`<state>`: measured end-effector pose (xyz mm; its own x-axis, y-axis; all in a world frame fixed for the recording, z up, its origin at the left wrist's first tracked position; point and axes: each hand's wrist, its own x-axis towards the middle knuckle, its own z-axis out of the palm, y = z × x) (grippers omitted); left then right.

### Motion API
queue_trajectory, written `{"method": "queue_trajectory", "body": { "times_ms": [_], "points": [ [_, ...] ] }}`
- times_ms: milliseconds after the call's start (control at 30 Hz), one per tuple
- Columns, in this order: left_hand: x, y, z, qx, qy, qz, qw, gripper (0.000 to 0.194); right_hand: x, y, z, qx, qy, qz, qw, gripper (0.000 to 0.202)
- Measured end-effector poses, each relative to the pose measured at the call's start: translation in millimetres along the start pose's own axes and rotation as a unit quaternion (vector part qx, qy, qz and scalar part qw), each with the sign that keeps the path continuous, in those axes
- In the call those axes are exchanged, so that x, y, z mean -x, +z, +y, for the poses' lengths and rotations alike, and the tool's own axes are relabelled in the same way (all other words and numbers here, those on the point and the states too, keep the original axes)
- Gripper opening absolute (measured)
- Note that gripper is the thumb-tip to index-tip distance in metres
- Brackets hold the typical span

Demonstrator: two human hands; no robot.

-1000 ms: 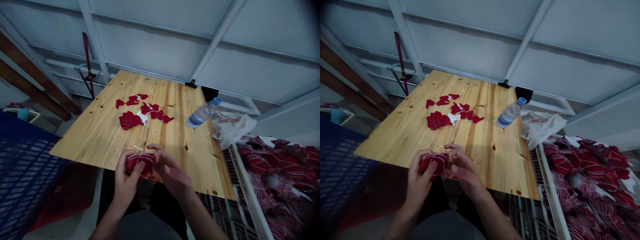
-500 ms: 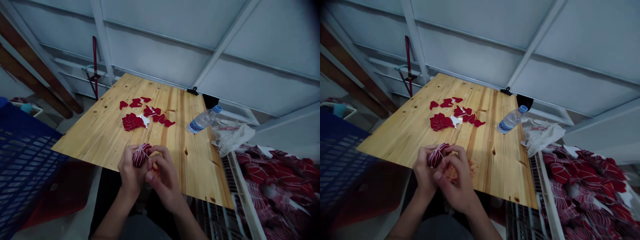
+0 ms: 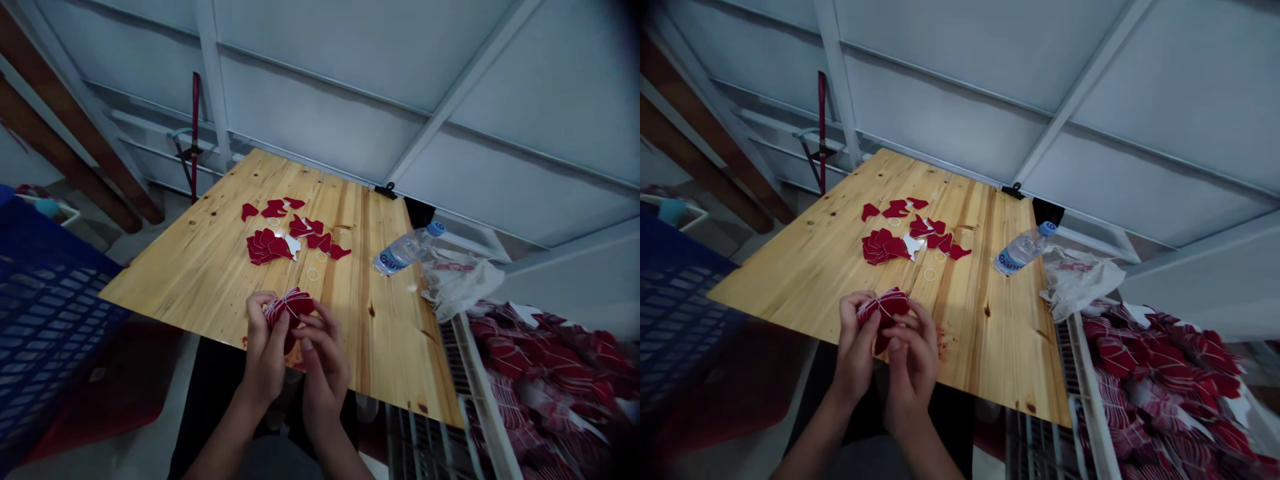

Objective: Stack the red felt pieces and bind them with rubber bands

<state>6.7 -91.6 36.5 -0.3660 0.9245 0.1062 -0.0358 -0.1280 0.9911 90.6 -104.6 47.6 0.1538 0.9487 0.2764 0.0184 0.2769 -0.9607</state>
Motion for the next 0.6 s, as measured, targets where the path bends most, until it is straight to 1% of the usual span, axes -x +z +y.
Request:
{"method": "queue_trajectory", "body": {
  "times_ms": [67, 100, 133, 167, 233, 267, 300, 333, 433, 500, 600],
  "points": [
    [1, -1.5, -1, -0.005, 0.013, -0.044, 0.999, 0.016, -9, -7, -2, 0.035, -0.021, 0.056, 0.998, 0.009],
    [1, -3.0, -2, -0.008, 0.031, -0.061, 0.998, 0.017, -16, -11, -4, 0.054, -0.027, 0.060, 0.996, 0.014],
    [1, -4.9, -2, -0.011, 0.054, -0.072, 0.996, 0.018, -23, -16, -7, 0.070, -0.028, 0.035, 0.997, 0.023],
    [0, -7.1, -1, -0.016, 0.080, -0.079, 0.994, 0.019, -29, -21, -10, 0.079, -0.022, -0.017, 0.996, 0.029],
    [-1, -11.2, 0, -0.033, 0.138, -0.091, 0.986, 0.021, -35, -28, -15, 0.079, 0.008, -0.150, 0.985, 0.029],
    [-1, -12.8, 1, -0.042, 0.161, -0.100, 0.981, 0.022, -35, -31, -16, 0.070, 0.021, -0.200, 0.977, 0.029],
    [-1, -13.7, 3, -0.046, 0.177, -0.108, 0.977, 0.023, -34, -33, -16, 0.057, 0.028, -0.225, 0.972, 0.030],
    [0, -13.9, 5, -0.046, 0.186, -0.115, 0.975, 0.025, -31, -33, -15, 0.042, 0.027, -0.226, 0.973, 0.033],
    [3, -11.7, 12, -0.034, 0.191, -0.121, 0.974, 0.031, -19, -29, -4, -0.010, -0.003, -0.170, 0.985, 0.040],
    [6, -9.8, 17, -0.041, 0.186, -0.131, 0.973, 0.028, -12, -23, 3, -0.039, -0.021, -0.137, 0.990, 0.042],
    [7, -9.3, 23, -0.075, 0.182, -0.162, 0.967, 0.021, -6, -17, 11, -0.069, -0.037, -0.105, 0.991, 0.039]
  ]
}}
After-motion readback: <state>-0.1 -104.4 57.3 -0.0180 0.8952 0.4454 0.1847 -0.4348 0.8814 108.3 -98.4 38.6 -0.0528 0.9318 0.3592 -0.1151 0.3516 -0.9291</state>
